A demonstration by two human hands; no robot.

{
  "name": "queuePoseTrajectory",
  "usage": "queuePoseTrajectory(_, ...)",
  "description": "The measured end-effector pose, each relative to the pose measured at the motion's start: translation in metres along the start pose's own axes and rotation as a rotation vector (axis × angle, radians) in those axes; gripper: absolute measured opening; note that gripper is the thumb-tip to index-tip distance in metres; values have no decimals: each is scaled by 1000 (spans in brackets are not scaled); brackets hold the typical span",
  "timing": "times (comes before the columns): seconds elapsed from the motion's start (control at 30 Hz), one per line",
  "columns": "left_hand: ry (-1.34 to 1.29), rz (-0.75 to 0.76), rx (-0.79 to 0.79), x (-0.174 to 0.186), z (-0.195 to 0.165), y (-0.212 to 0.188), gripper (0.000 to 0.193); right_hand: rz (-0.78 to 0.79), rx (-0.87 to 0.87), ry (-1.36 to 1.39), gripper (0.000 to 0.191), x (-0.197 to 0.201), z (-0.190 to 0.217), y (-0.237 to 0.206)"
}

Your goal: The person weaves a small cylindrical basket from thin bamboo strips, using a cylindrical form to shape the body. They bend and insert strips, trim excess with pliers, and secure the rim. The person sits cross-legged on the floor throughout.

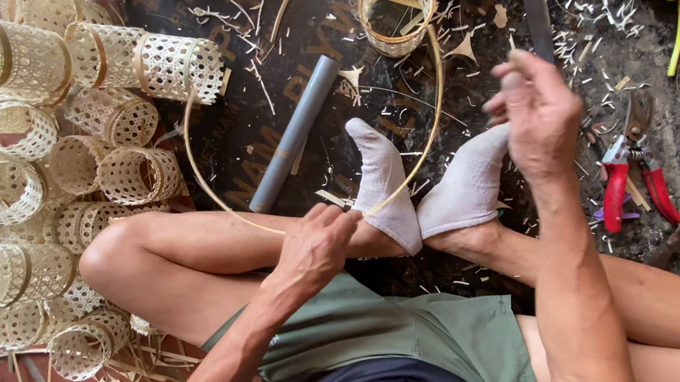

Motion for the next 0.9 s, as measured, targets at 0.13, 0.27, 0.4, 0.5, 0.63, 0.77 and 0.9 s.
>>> queuePoseTrajectory(0.13, -63, -232, -45, 37, -11, 11, 11, -16, -157, -658, 38, 76, -47, -19)
queuePoseTrajectory(0.27, -153, -303, -94, 66, -18, 20, 17, 356, -437, -1125, 104, 123, -107, -88)
queuePoseTrajectory(0.4, -182, -249, -67, 83, -14, 27, 24, 377, -414, -1174, 100, 142, -142, -126)
queuePoseTrajectory(0.5, -175, -302, -64, 99, -14, 22, 21, 258, -434, -988, 69, 149, -155, -123)
queuePoseTrajectory(0.63, -241, -437, -77, 132, -17, 2, 16, 89, -385, -687, 49, 143, -123, -121)
queuePoseTrajectory(0.77, -313, -471, 12, 147, -15, -7, 16, 190, -415, -281, 32, 67, -25, -134)
queuePoseTrajectory(0.9, -317, -520, -41, 149, -28, -10, 15, 473, -104, -212, 54, -35, 97, -127)
Point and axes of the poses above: each hand's wrist, its own y-axis towards the middle knuckle, its own x-axis out of the back of the hand, z = x × y, the point moved 9 cm from there along y, towards the middle knuckle, and after that the axes turned 12 degrees about -y, right-handed, at the moved point
